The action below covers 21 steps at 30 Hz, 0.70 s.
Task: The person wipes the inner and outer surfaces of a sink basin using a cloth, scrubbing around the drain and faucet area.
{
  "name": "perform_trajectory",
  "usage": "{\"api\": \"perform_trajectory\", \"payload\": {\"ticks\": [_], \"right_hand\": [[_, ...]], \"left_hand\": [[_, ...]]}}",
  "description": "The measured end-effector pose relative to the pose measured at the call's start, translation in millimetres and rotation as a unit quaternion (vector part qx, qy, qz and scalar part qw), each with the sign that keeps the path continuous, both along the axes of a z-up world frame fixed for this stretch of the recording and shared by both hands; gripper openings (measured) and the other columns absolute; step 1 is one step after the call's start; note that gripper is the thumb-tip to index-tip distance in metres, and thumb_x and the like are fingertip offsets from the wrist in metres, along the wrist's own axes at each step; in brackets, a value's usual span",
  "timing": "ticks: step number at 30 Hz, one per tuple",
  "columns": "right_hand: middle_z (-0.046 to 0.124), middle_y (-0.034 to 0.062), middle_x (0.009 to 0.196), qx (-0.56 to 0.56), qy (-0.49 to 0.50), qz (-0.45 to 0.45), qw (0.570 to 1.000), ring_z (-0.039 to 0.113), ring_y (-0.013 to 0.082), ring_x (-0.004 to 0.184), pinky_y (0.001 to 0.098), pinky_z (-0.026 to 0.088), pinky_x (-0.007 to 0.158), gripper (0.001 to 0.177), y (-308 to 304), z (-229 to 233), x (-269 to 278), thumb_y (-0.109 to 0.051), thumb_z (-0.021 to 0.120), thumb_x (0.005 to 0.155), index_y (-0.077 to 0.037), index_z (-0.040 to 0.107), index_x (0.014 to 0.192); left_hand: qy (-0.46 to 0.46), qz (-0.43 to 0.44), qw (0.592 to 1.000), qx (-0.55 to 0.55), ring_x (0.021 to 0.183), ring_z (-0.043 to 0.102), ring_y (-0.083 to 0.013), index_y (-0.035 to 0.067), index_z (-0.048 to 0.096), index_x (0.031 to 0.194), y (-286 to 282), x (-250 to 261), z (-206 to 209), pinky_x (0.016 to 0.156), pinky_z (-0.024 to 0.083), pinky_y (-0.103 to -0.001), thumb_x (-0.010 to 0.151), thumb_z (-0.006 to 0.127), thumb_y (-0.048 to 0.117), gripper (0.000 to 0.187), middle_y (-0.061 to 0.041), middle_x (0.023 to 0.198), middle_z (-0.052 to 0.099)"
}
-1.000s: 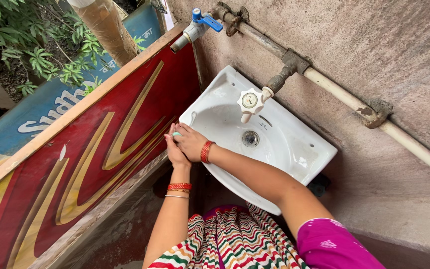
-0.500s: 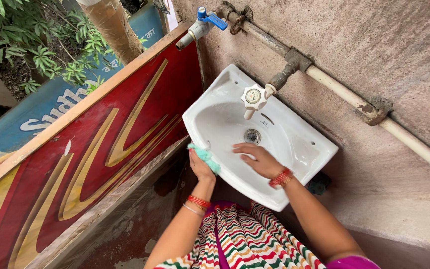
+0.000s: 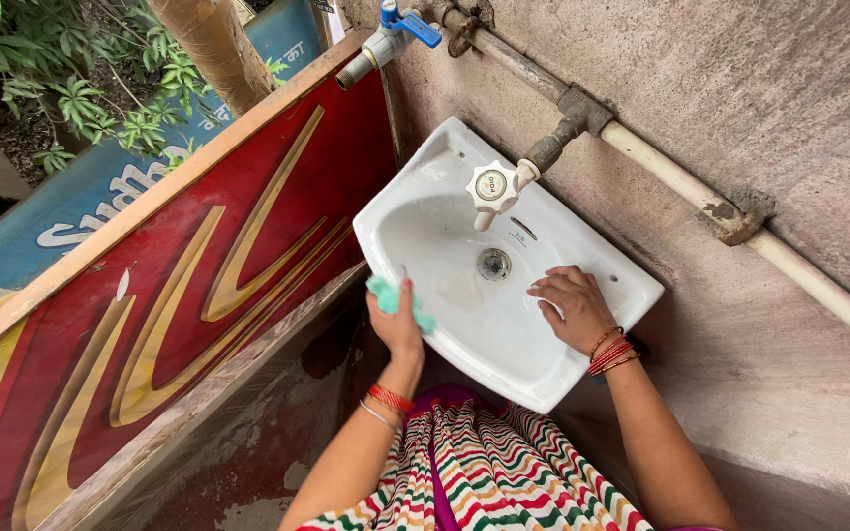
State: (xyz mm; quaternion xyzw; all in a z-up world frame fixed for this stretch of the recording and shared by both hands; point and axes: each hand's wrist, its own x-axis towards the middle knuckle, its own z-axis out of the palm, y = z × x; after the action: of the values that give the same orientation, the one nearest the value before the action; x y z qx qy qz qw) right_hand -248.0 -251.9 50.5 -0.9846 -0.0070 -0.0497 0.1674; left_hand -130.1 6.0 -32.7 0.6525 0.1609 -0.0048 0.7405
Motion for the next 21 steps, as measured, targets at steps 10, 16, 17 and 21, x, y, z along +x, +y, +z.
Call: {"api": "perform_trajectory", "payload": {"ticks": [10,16,17,21], "right_hand": [[0.070,-0.0044,0.117,-0.038,0.028,-0.019,0.999,0.052,0.0177,0.124,0.0389,0.037,0.108,0.024,8,3,1,-0.015,0.067,0.086,-0.016,0.077,0.108],[0.071,-0.0034,0.115,-0.045,0.021,-0.017,0.999,0.053,0.0172,0.124,0.0384,0.037,0.108,0.023,9,3,2,-0.015,0.066,0.087,-0.014,0.077,0.108],[0.071,-0.0032,0.114,-0.049,0.020,-0.017,0.998,0.053,0.0172,0.123,0.0383,0.037,0.108,0.023,9,4,2,-0.015,0.066,0.087,-0.014,0.077,0.108],[0.071,-0.0028,0.113,-0.072,0.020,-0.017,0.997,0.053,0.0177,0.122,0.0384,0.035,0.108,0.023,11,4,1,-0.015,0.065,0.087,-0.014,0.077,0.107]], "left_hand": [[-0.009,0.032,0.979,0.200,0.108,0.071,-0.0320,0.007,0.049,0.146,-12,-3,11,0.096,0.055,-0.040,0.069,0.083,0.009,0.083,-0.019,0.124,0.069],[-0.068,0.007,0.959,0.276,0.116,0.068,-0.0334,0.005,0.050,0.146,2,94,3,0.103,0.053,-0.042,0.072,0.081,0.010,0.081,-0.018,0.134,0.063],[-0.064,0.005,0.955,0.289,0.117,0.066,-0.0343,0.005,0.049,0.147,1,94,4,0.103,0.052,-0.043,0.072,0.082,0.010,0.082,-0.018,0.136,0.061],[-0.060,0.005,0.949,0.309,0.122,0.063,-0.0368,0.006,0.045,0.151,-1,69,13,0.104,0.051,-0.044,0.075,0.080,0.013,0.084,-0.018,0.141,0.057]]}}
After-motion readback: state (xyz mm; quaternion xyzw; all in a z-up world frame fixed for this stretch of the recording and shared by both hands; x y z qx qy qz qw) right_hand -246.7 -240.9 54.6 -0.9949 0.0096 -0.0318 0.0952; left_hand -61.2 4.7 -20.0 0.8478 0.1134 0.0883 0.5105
